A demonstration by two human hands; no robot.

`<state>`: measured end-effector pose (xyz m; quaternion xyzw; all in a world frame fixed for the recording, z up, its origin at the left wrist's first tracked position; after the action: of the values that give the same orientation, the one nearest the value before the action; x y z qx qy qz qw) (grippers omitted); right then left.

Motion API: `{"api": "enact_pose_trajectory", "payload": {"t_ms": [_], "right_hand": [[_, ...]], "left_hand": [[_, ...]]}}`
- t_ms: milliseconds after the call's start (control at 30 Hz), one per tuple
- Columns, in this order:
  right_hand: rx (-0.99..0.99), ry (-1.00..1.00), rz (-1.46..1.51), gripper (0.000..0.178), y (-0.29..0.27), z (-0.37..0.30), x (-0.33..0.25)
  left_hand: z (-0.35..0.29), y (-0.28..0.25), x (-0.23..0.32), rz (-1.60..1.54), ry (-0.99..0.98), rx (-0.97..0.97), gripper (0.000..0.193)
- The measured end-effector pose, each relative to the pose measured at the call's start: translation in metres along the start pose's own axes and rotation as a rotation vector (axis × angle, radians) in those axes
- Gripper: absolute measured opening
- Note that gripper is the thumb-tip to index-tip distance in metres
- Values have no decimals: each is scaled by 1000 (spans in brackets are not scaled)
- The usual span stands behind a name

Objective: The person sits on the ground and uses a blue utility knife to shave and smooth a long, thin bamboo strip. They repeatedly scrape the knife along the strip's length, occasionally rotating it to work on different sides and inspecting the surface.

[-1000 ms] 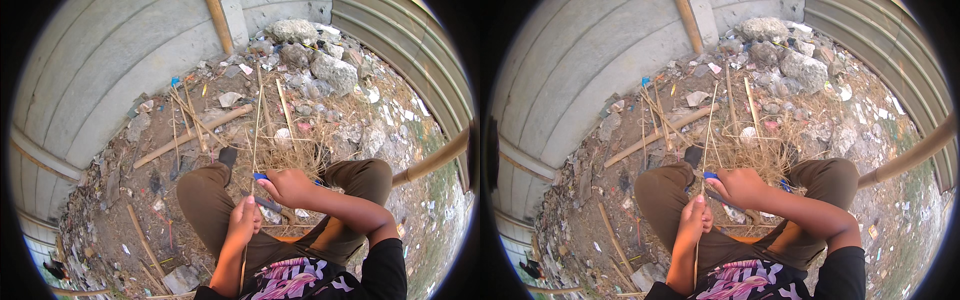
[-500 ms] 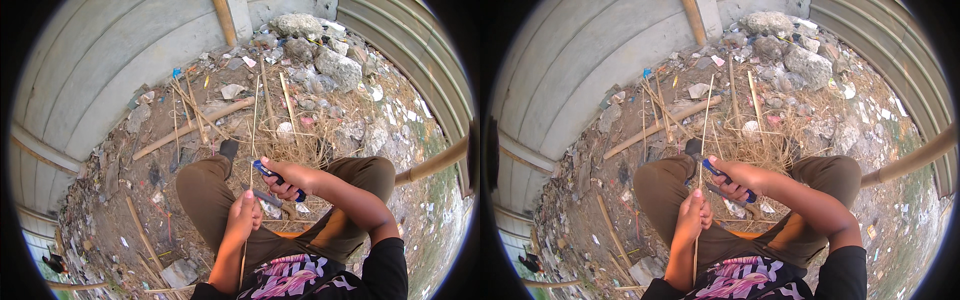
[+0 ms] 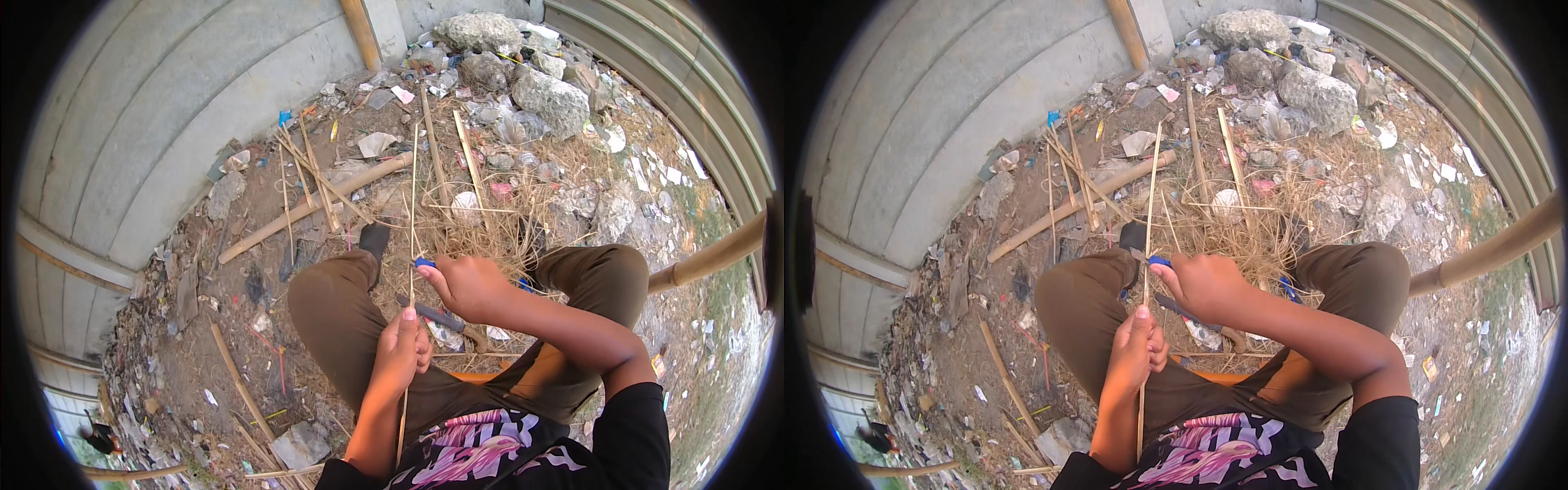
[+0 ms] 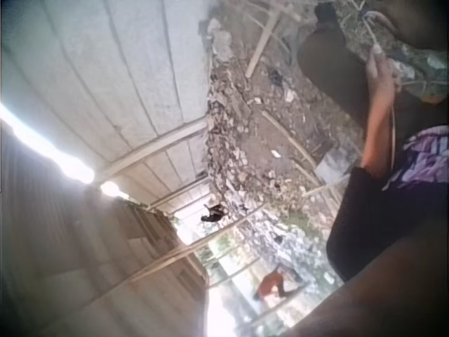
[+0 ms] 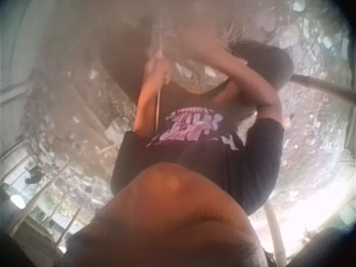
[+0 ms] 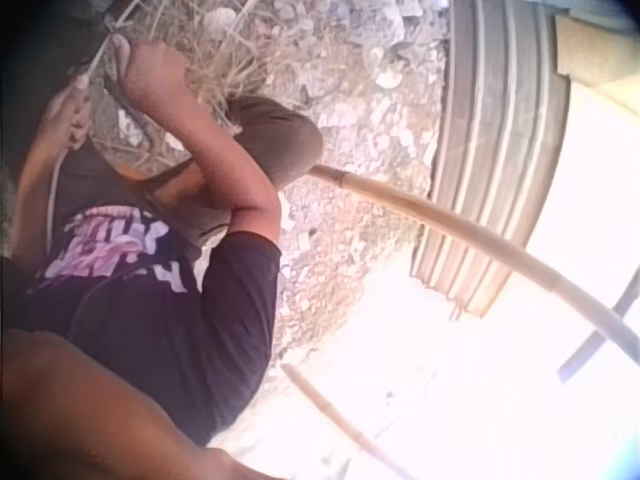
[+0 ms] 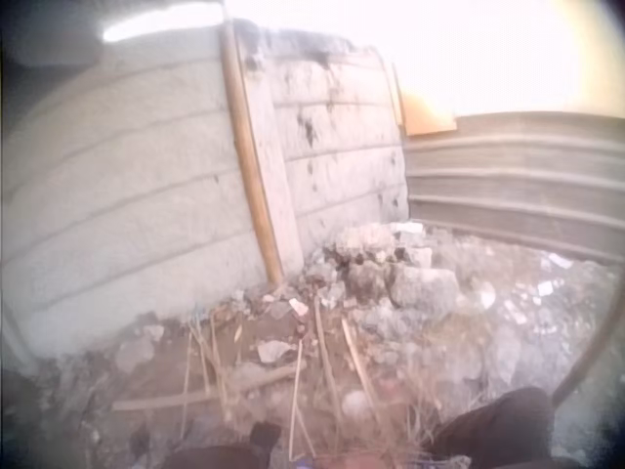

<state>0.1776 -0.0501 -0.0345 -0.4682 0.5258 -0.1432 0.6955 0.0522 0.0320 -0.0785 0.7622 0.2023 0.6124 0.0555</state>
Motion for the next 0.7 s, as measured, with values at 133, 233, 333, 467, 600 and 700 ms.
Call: {"api": "enact_pose_trajectory", "payload": {"t_ms": [133, 233, 333, 467, 600, 700], "right_hand": [[-532, 265, 543, 70, 33, 9, 22], [-444, 134, 367, 69, 8, 12, 9], [156, -329, -227, 54, -19, -24, -35], [274, -261, -330, 51, -40, 2, -15], [318, -168, -312, 51, -26, -8, -18], [98, -95, -29, 55, -11, -2, -3]], "left_hand": [[2, -1, 1, -29, -27, -12, 41], [4, -1, 4, 21, -5, 23, 40], [1, -1, 7, 29, 0, 6, 39], [6, 1, 9, 53, 11, -3, 40], [1, -2, 6, 46, 13, 10, 41], [2, 1, 8, 8, -13, -12, 41]]}}
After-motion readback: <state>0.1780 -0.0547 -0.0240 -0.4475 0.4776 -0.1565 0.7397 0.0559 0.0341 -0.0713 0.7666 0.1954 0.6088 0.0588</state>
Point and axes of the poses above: each hand's wrist, its own z-axis towards the middle knuckle, its own y-axis out of the palm, x = y × z, the point moved 10 cm from there along z, towards the middle knuckle, and after that the axes turned 13 degrees about y, right-handed, at the moved point
